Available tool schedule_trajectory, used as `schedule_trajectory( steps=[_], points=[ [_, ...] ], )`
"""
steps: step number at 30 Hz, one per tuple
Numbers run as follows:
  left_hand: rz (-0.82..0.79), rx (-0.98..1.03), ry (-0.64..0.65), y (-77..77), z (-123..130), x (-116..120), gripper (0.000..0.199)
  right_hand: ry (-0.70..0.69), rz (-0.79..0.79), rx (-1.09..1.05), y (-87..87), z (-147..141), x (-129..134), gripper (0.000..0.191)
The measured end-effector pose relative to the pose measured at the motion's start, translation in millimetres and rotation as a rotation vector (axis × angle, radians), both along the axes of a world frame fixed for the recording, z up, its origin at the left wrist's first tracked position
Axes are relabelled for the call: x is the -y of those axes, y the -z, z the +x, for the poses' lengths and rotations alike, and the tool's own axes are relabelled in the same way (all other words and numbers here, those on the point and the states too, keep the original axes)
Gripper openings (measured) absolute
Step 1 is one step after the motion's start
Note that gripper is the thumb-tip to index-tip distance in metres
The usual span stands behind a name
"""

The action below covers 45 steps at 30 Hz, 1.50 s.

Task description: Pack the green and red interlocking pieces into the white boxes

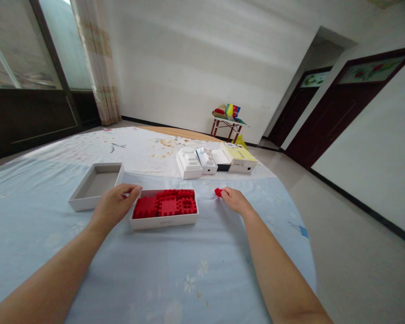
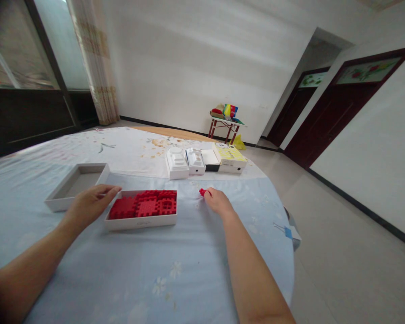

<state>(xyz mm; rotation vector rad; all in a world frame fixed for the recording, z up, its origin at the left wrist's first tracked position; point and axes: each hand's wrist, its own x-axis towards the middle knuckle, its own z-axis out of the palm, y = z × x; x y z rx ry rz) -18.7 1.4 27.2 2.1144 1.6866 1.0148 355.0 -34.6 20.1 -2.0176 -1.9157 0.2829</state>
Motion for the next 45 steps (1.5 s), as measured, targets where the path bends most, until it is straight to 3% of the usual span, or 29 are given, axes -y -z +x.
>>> schedule_trajectory(
  steps=[4, 8, 15, 27, 31, 36, 41, 45],
  points=[
    [0.012, 0.024, 0.007, 4.6, -2.0, 4.2, 0.038, 0.06, 0.086, 0.116, 4.9, 3.3, -5.2, 0.033],
    [-0.002, 0.05, -0.051, 7.9, -7.8, 7.7, 0.039, 0.109, 0.162, 0.091, 9.4, 4.8, -5.8, 0.033],
    [-0.041, 0.066, -0.073, 11.5, -8.1, 5.5, 0.043, 0.156, 0.152, 0.078, 8.1, 4.8, -1.9, 0.034],
    [-0.048, 0.079, -0.032, 14.4, -7.5, 7.0, 0.041, 0.127, 0.102, 0.057, 2.2, 5.8, 1.3, 0.032],
    [-0.061, 0.143, -0.015, 21.4, -5.6, 4.1, 0.041, 0.074, 0.194, 0.011, -4.7, 1.7, 2.9, 0.031],
    [-0.115, 0.269, 0.036, 28.9, -3.4, 0.6, 0.041, -0.148, 0.458, -0.229, -40.4, -46.7, 1.8, 0.033],
    [-0.122, 0.329, 0.047, 27.7, -2.2, 3.2, 0.04, -0.45, 0.452, -0.263, -73.4, -134.4, -13.2, 0.029],
    [-0.132, 0.367, 0.052, 26.4, -1.6, 4.9, 0.039, -0.564, 0.338, -0.143, -74.5, -185.0, -28.4, 0.028]
  ],
)
